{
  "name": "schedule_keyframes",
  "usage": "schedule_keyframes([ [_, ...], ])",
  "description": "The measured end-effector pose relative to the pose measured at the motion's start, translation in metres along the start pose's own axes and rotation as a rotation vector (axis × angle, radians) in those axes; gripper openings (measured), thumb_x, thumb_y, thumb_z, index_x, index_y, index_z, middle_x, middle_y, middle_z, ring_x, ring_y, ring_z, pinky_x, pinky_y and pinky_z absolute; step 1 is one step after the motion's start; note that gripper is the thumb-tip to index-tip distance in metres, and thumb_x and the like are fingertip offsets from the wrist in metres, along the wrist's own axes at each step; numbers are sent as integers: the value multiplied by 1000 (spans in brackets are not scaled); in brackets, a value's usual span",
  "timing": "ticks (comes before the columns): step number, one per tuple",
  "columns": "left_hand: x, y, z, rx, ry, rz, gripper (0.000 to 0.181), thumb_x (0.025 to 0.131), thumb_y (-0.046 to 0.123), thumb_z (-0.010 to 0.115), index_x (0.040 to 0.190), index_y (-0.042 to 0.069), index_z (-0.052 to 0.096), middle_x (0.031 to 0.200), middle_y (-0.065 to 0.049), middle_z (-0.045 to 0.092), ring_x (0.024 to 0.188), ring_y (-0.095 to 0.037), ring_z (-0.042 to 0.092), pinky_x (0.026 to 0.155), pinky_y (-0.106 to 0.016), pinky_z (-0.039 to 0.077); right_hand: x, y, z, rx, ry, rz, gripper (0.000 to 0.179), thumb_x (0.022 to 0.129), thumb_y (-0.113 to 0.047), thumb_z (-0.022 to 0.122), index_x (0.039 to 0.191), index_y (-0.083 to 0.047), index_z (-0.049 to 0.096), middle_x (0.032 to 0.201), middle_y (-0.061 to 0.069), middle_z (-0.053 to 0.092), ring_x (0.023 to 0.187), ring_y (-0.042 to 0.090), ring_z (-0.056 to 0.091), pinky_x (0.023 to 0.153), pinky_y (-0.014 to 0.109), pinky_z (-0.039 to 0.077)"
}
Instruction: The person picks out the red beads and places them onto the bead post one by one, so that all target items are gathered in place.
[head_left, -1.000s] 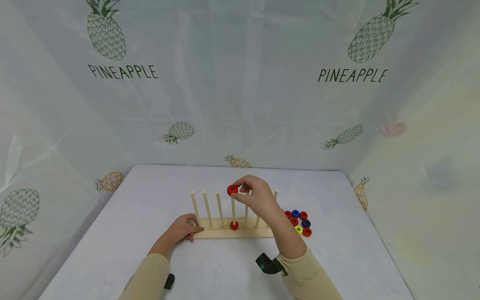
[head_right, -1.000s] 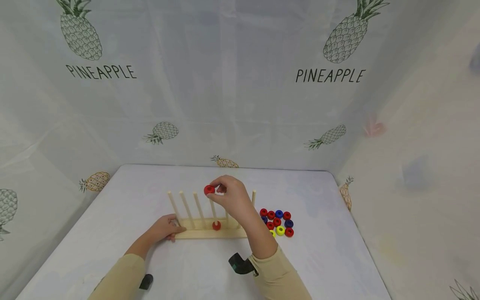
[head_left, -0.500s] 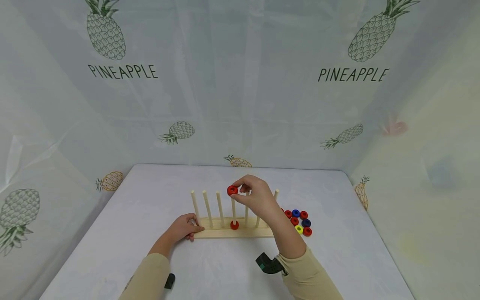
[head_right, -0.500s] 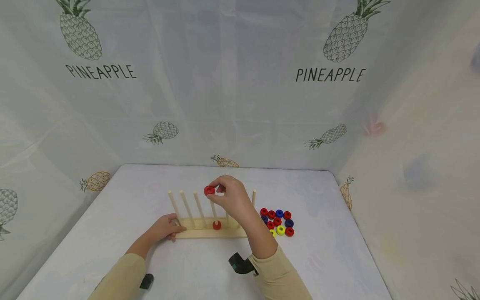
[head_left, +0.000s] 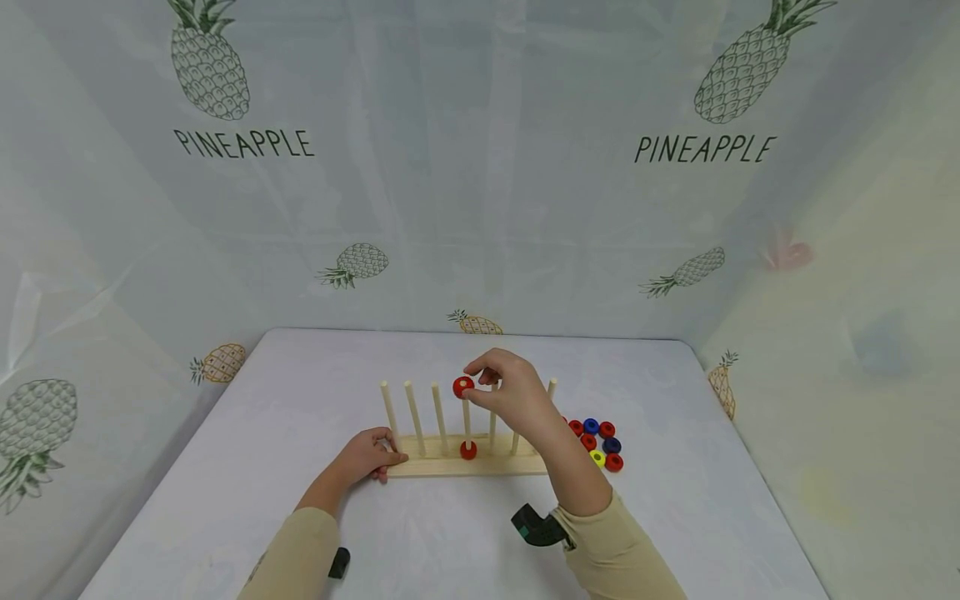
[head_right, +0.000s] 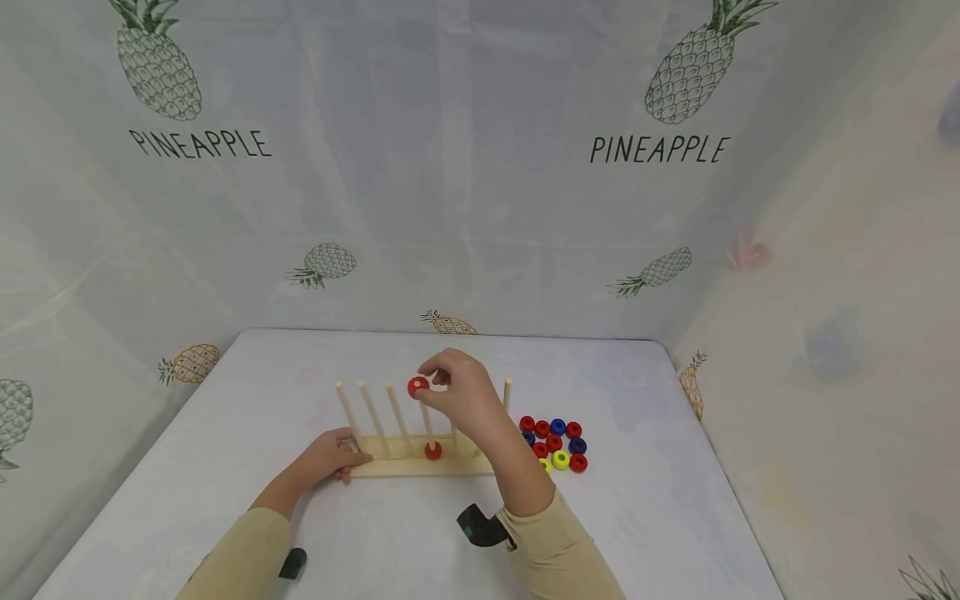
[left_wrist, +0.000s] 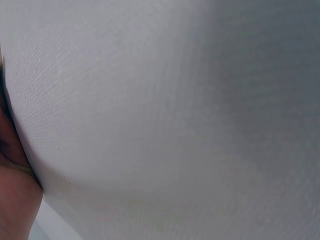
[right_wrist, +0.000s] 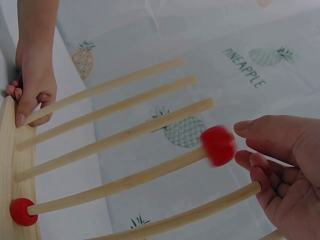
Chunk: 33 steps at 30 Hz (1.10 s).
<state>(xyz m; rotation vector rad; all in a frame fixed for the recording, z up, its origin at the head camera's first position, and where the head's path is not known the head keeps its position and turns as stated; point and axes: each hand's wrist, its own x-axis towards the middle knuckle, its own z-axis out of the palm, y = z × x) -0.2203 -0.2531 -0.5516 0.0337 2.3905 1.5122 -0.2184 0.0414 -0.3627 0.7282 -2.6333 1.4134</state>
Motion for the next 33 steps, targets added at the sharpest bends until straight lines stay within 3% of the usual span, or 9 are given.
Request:
schedule_keyframes([
  [7,-1,3,2,6,6,17,29,85,23,78,91,4,57,52,-5,56,47,-21,60,46,-27,43,-1,0,0,13,3,17,18,84,-10,78,100,-13,71,90,-4,59,83,15,54,75,33,49],
  [12,0,1,2,16,3,20,28,86,23,78,90,4,57,52,-4,57,46,-19,60,46,-26,43,-2,0,-1,28,-2,21,19,84,-10,78,101,-13,71,95,2,62,84,16,54,76,33,49],
  [16,0,1,2,15,3,11,28,86,23,77,90,4,57,52,-4,57,45,-18,60,45,-25,43,-3,0,-2,64,10,14,20,84,-10,78,102,-15,71,95,-3,62,85,16,56,76,33,50],
  [24,-1,2,2,10,9,-7,27,85,22,78,90,4,58,52,-5,58,45,-17,59,44,-24,41,-8,2,-7,175,93,15,23,84,-8,78,104,-17,71,102,-5,63,92,19,62,83,35,51],
  [28,-1,0,1,14,8,1,28,85,23,78,91,4,58,52,-4,58,44,-17,58,45,-24,41,-15,3,-15,177,138,17,23,84,-7,78,104,-15,71,102,-3,63,95,25,62,87,38,50],
  [33,0,0,0,11,-5,5,27,86,23,77,91,4,58,52,-4,58,45,-16,58,45,-24,41,-26,6,-26,167,172,30,23,84,-8,78,105,-15,71,102,-3,62,95,23,60,87,38,49],
])
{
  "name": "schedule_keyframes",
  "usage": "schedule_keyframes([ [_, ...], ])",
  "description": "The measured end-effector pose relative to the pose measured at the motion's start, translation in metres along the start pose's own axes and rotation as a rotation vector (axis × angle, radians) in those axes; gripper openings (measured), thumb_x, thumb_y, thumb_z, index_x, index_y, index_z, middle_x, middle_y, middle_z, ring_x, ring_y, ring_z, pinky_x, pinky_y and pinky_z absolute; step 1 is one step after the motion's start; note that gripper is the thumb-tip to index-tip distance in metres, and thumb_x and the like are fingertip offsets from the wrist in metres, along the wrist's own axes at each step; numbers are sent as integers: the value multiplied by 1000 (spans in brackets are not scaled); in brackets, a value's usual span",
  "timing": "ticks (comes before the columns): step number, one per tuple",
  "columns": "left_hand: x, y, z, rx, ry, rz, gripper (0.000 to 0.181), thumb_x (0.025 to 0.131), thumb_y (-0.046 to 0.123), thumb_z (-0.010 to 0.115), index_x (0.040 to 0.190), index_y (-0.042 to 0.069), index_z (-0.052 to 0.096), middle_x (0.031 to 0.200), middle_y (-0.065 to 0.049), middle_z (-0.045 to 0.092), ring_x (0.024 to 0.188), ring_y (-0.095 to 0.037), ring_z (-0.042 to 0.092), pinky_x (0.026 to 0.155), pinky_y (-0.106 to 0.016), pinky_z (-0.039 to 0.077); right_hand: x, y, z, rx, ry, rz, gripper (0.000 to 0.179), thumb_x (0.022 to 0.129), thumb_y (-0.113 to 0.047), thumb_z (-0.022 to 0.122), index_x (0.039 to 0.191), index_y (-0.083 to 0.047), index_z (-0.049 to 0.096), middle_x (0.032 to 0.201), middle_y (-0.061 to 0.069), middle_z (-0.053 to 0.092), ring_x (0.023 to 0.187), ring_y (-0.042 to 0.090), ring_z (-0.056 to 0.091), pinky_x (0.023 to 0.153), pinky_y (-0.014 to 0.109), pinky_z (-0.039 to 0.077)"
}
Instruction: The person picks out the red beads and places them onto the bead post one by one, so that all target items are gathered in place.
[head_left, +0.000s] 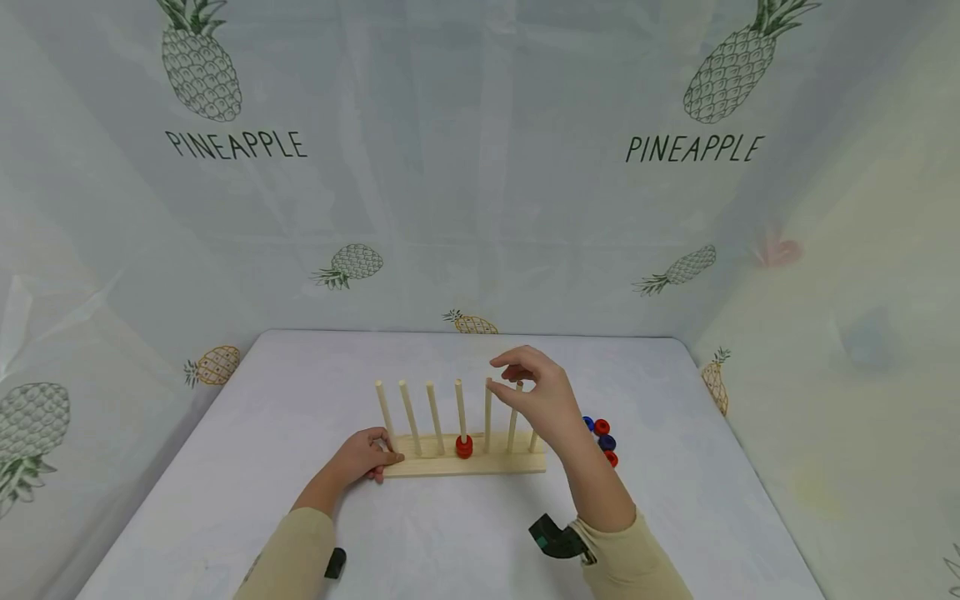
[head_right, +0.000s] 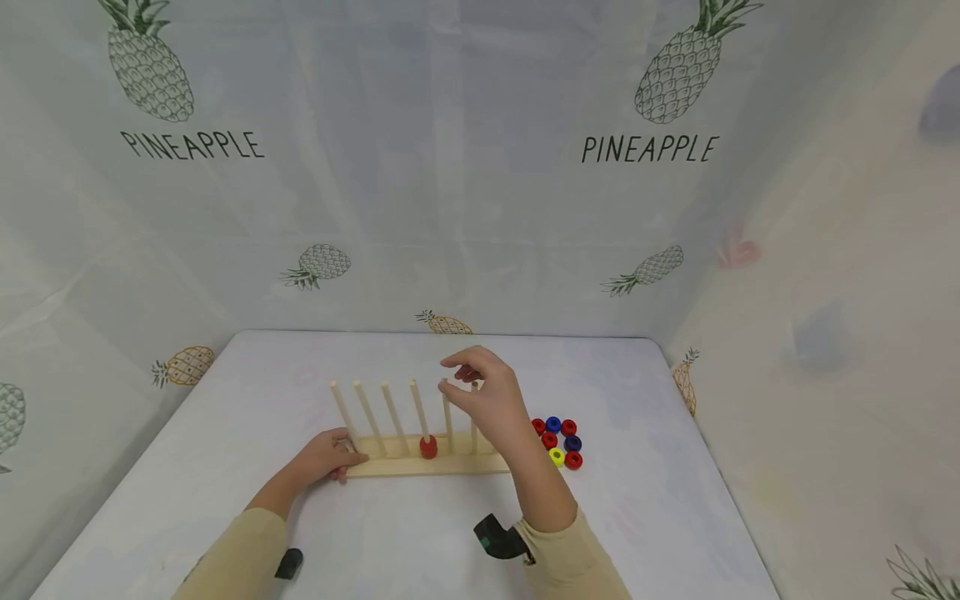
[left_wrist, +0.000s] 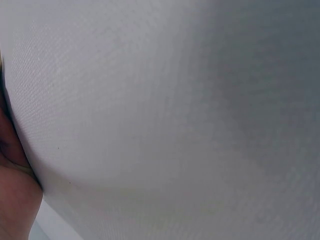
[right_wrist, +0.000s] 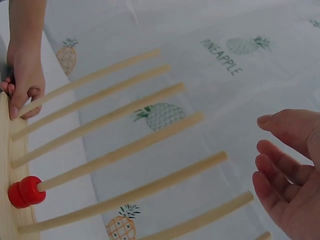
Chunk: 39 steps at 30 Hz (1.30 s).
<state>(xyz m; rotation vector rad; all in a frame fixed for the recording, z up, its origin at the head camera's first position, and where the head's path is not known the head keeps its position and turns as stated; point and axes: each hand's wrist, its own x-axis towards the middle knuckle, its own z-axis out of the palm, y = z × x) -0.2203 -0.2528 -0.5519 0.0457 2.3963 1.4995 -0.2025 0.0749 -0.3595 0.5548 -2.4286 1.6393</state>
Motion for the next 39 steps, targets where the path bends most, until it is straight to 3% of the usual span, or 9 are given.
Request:
schedule_keyframes([
  [7,0,1,-2,1,7,-6,25,86,22,77,90,5,58,51,-4,58,44,-15,57,44,-24,41,-7,5,-13,-2,42,-13,24,83,-8,79,106,-12,70,104,0,64,93,22,60,88,38,49],
  [17,-1,4,-2,2,15,13,27,86,22,77,91,4,57,52,-4,57,45,-17,58,46,-26,42,-14,18,-27,-8,95,35,25,83,-6,78,106,-11,70,103,1,63,90,19,59,87,41,51],
  [24,1,1,-3,-8,10,14,27,86,22,77,90,4,57,51,-3,57,45,-17,58,46,-25,41,-20,31,-31,10,118,88,21,86,-8,76,106,-9,70,103,6,64,90,19,58,84,26,50],
  [30,2,-2,-2,-12,7,14,28,86,22,77,90,4,57,51,-3,57,45,-17,58,45,-25,41,-26,39,-33,14,157,140,23,85,-5,77,107,-8,70,103,7,65,89,20,58,85,28,50],
  [39,1,-1,0,-23,7,11,27,85,22,78,89,4,58,51,-4,57,45,-18,58,45,-25,41,-35,44,-33,77,218,150,24,85,-5,76,108,-10,72,102,4,65,88,21,59,81,21,50],
])
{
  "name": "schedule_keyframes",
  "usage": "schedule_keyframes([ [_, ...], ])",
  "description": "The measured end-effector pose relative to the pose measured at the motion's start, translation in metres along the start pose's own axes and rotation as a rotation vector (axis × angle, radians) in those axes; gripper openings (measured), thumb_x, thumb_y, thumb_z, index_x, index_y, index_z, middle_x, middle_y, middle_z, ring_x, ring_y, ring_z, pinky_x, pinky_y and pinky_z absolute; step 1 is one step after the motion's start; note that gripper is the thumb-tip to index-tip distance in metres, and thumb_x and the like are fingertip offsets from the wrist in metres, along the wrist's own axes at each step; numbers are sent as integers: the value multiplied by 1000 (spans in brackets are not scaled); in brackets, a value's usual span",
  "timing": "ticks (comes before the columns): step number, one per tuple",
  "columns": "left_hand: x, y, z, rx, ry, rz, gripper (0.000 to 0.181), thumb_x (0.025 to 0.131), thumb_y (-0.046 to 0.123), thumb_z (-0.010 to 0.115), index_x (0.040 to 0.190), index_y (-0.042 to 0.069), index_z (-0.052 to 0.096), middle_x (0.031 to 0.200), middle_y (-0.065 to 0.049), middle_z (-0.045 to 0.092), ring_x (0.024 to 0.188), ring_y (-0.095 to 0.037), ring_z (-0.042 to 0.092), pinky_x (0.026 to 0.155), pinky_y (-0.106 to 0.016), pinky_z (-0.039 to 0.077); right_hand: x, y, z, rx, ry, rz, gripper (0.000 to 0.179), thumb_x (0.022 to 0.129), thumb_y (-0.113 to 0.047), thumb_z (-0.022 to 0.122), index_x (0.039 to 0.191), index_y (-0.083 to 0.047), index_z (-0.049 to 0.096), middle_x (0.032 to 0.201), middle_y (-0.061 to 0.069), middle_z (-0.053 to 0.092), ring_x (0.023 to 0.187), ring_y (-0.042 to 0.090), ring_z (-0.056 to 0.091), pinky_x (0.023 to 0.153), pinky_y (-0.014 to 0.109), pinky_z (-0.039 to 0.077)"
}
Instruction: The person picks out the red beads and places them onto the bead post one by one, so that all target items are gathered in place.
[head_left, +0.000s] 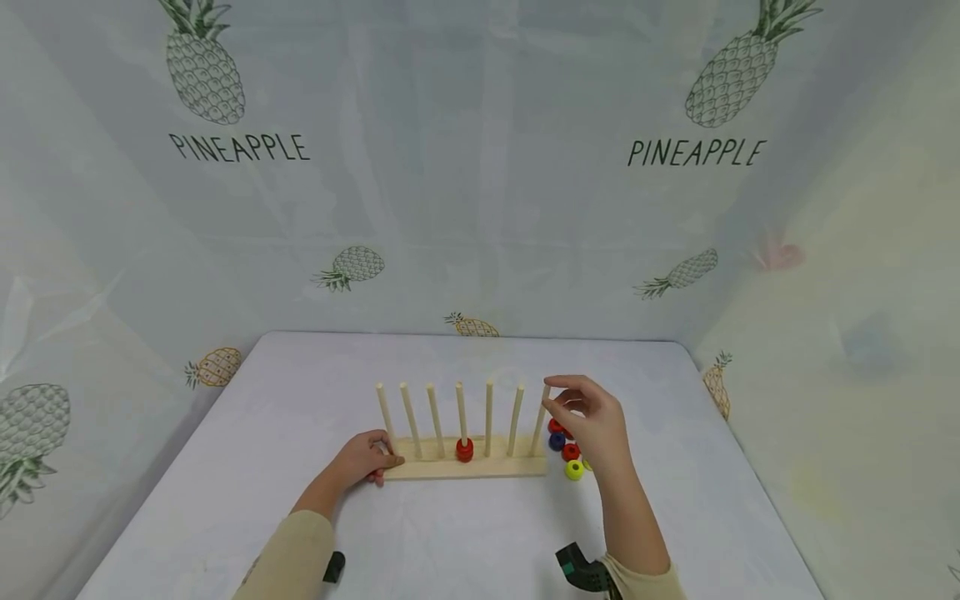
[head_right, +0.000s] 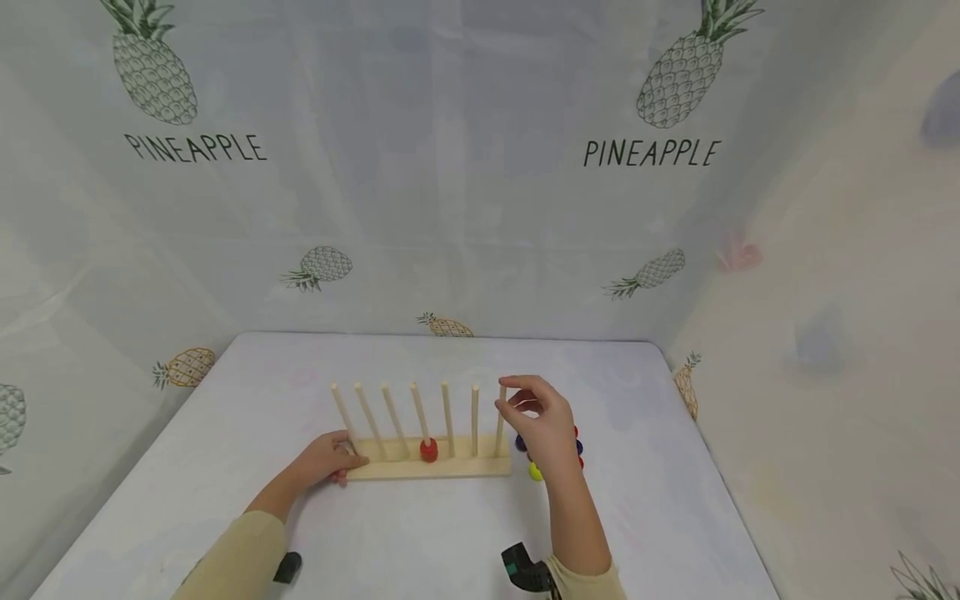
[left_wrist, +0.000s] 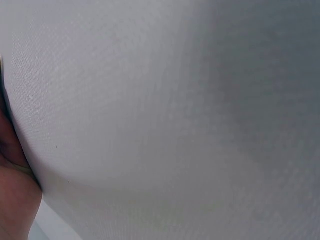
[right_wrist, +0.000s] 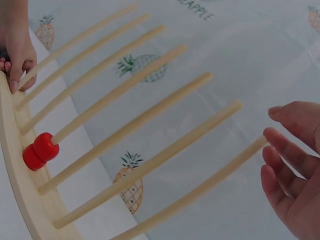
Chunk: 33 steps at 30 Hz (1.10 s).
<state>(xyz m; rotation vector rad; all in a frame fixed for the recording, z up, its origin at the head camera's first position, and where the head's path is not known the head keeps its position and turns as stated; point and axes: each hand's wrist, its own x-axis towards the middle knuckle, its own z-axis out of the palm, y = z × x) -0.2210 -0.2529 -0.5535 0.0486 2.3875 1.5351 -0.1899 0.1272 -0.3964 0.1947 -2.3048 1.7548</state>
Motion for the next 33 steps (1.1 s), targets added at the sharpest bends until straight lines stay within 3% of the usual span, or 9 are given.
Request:
schedule_keyframes([
  [10,-2,3,-1,25,-10,-14,27,86,23,77,91,5,58,52,-4,58,45,-16,59,45,-24,42,-7,14,-9,-3,99,159,19,88,-14,75,106,-11,71,94,9,63,87,21,58,70,22,51],
  [20,-2,1,0,20,0,-17,27,85,23,78,90,5,59,52,-4,58,44,-17,59,44,-24,42,-10,38,-11,-66,110,281,21,90,-13,72,110,-9,70,107,9,65,91,24,57,70,17,50],
  [26,-2,1,0,17,2,3,27,85,23,78,90,5,58,52,-4,57,45,-17,59,44,-25,41,-14,57,-12,-94,84,323,24,90,-13,71,113,-7,68,110,10,66,95,24,58,71,18,50],
  [33,-2,2,0,7,0,4,26,86,21,78,90,4,59,52,-3,57,45,-16,58,45,-25,41,-18,76,-13,-134,86,343,24,89,-10,71,112,-4,68,103,10,66,87,24,55,65,21,49],
])
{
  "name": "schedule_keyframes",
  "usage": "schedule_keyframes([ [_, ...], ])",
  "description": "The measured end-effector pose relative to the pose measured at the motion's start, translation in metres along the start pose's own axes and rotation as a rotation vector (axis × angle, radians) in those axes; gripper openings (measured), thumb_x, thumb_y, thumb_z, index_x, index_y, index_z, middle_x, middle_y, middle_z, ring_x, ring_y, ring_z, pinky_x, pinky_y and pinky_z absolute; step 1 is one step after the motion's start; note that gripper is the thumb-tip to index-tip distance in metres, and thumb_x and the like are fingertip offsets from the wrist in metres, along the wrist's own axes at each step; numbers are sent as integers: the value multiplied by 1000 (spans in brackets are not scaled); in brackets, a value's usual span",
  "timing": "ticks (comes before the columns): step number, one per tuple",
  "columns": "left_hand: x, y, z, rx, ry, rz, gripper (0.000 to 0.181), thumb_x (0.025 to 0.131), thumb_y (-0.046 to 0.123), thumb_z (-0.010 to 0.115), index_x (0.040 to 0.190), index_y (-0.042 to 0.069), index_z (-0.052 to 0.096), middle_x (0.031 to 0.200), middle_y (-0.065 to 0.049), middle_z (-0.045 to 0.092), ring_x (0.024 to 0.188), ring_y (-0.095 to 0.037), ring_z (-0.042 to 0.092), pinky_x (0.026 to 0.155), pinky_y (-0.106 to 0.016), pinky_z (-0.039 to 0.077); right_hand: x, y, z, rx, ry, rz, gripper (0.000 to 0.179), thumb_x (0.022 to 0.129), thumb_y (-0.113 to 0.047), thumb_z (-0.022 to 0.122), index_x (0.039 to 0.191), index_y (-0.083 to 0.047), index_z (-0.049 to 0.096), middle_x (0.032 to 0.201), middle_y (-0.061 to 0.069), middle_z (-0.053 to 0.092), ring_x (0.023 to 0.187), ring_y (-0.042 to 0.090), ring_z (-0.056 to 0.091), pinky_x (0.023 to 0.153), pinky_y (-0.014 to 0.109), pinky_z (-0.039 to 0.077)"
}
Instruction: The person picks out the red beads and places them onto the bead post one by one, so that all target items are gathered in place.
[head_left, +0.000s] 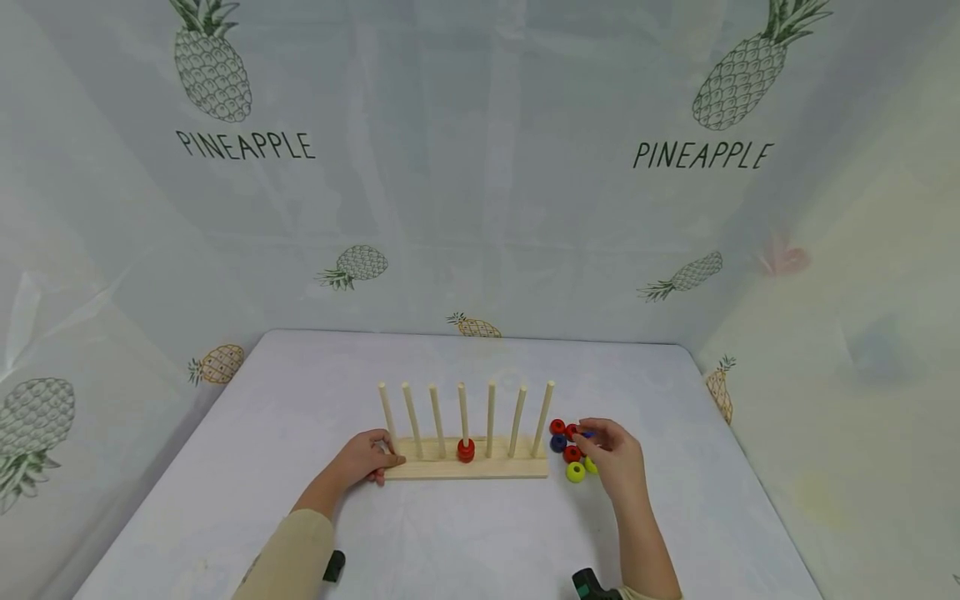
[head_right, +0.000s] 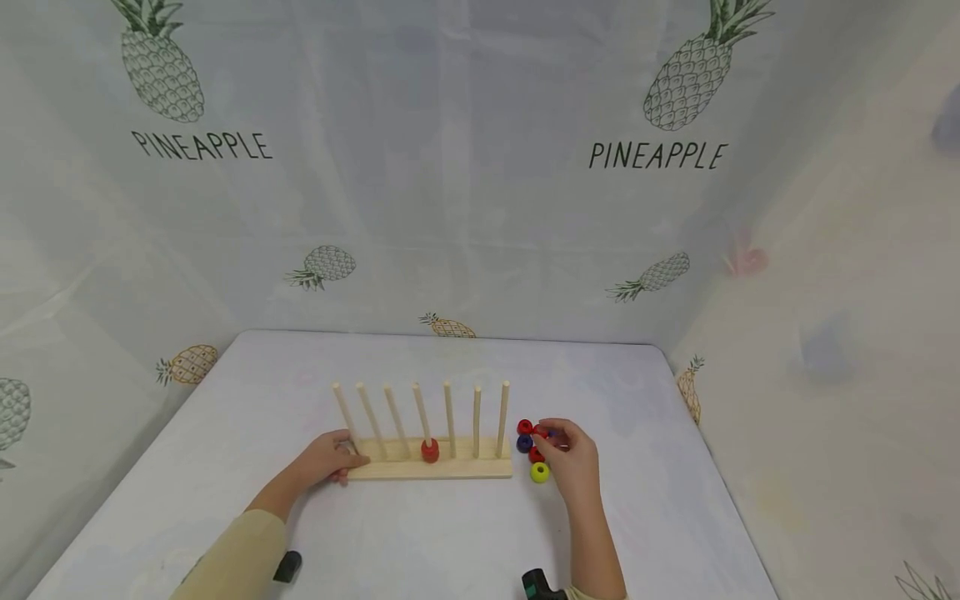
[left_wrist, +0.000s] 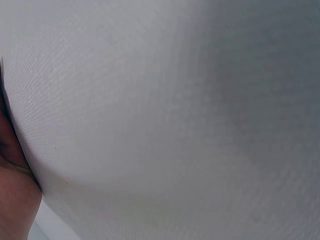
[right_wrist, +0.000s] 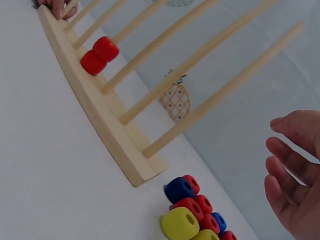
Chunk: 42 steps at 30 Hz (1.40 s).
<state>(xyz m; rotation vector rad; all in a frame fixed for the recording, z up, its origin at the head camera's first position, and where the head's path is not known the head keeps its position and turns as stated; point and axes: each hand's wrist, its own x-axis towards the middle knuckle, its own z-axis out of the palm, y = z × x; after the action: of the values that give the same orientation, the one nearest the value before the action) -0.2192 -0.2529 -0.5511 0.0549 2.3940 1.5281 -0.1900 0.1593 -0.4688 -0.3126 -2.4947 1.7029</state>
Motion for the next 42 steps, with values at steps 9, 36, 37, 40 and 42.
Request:
schedule_keyframes([
  [9,3,-4,0,21,7,-1,26,86,23,78,90,5,59,52,-4,57,45,-17,58,45,-25,42,3,17,1,-41,7,62,25,89,-13,71,113,-4,68,106,11,64,93,26,55,66,19,47],
  [36,3,-5,0,30,12,2,26,86,22,78,90,5,59,50,-3,57,44,-16,58,44,-24,41,6,54,5,-81,-16,108,26,89,-10,71,113,-2,67,113,14,62,95,27,54,67,23,48],
  [37,3,-4,0,30,11,0,26,86,22,78,90,5,59,50,-3,57,44,-16,58,44,-24,41,6,55,6,-81,-16,113,26,89,-10,71,113,-2,67,114,14,61,95,27,54,67,23,48],
  [40,2,-2,0,26,9,-3,26,86,22,77,90,5,59,51,-3,57,44,-16,58,44,-24,41,6,57,7,-80,-21,112,25,89,-10,71,113,-2,67,116,15,60,94,27,53,66,23,48],
  [42,1,-1,0,22,8,-3,26,86,21,77,90,4,59,51,-3,57,44,-16,58,44,-24,41,6,59,8,-80,-23,109,25,89,-10,71,112,-1,67,115,16,60,92,27,52,64,23,47],
])
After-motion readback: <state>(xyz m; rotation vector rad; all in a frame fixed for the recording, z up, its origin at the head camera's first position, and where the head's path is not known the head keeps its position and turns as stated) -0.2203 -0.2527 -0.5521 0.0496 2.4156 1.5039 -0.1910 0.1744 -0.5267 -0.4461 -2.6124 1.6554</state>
